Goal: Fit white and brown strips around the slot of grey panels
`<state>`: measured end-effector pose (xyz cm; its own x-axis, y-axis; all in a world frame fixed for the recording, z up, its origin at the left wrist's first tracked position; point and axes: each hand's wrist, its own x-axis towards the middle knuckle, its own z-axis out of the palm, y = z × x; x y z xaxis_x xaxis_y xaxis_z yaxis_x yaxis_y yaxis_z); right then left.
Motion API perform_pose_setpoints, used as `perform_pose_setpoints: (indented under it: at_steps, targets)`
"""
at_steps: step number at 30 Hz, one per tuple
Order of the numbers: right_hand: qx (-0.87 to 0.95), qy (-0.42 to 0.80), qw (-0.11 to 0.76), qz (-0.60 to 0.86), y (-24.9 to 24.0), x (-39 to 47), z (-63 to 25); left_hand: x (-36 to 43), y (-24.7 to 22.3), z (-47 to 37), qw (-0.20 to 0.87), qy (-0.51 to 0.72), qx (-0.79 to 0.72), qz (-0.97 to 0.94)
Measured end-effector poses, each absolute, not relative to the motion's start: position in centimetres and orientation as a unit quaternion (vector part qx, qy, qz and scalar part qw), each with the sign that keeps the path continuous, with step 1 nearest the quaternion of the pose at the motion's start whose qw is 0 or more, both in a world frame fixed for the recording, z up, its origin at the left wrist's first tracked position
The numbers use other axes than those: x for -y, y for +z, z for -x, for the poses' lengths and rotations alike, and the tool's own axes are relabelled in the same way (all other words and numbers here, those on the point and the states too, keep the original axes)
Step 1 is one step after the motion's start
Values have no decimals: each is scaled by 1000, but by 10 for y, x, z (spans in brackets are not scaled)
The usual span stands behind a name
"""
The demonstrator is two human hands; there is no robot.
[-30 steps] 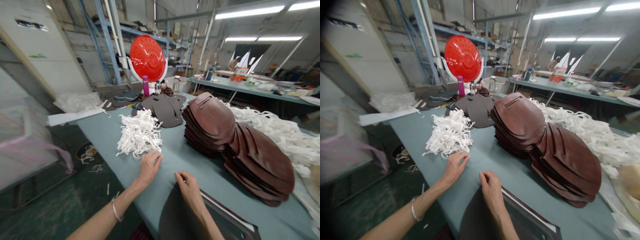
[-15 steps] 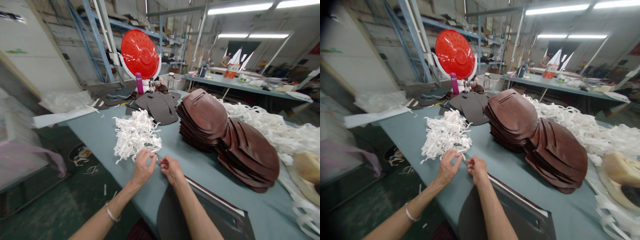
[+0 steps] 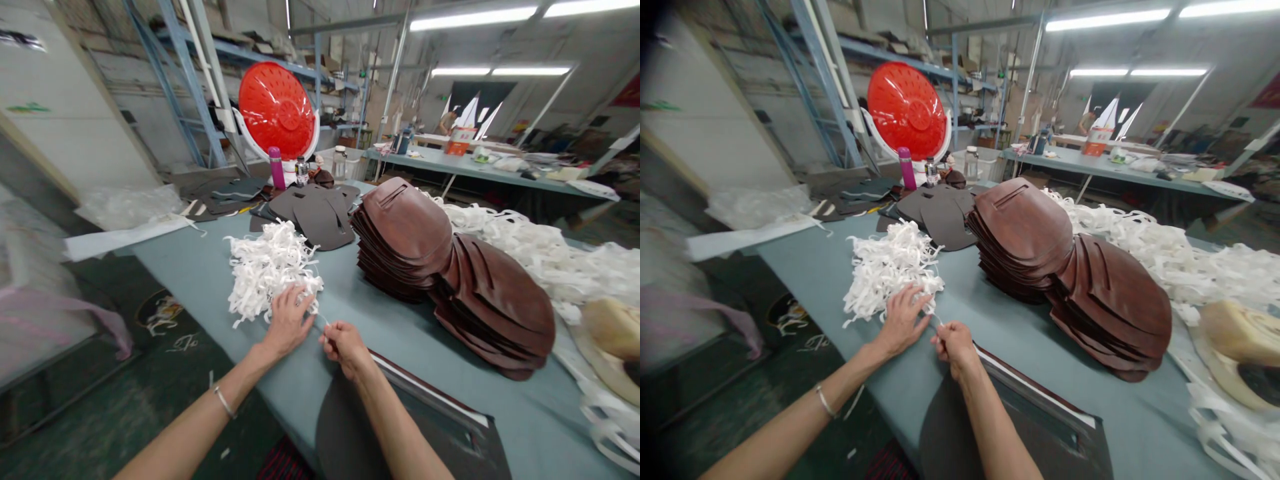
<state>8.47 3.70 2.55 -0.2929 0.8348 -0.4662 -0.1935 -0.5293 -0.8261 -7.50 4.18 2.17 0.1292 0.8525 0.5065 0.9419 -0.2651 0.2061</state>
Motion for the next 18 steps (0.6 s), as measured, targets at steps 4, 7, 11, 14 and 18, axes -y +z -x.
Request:
perform_pose_setpoints:
  at_steps: [4, 7, 11, 14, 18]
  targets:
    - [397, 693, 314, 513, 31, 2, -151, -84, 20, 117, 87, -194, 666, 715]
    - [502, 607, 254, 561, 29, 29, -212, -102, 32, 133, 70, -180, 687, 701]
    - [605, 443, 220, 624, 31, 54, -249, -82, 57, 81, 91, -240, 715, 650]
    - [637, 393, 250, 615, 41, 64, -236, -33, 65, 6, 6, -290, 548, 785]
    - [645, 356, 290, 611, 51, 78, -240, 27, 54, -57, -211, -192, 320, 903]
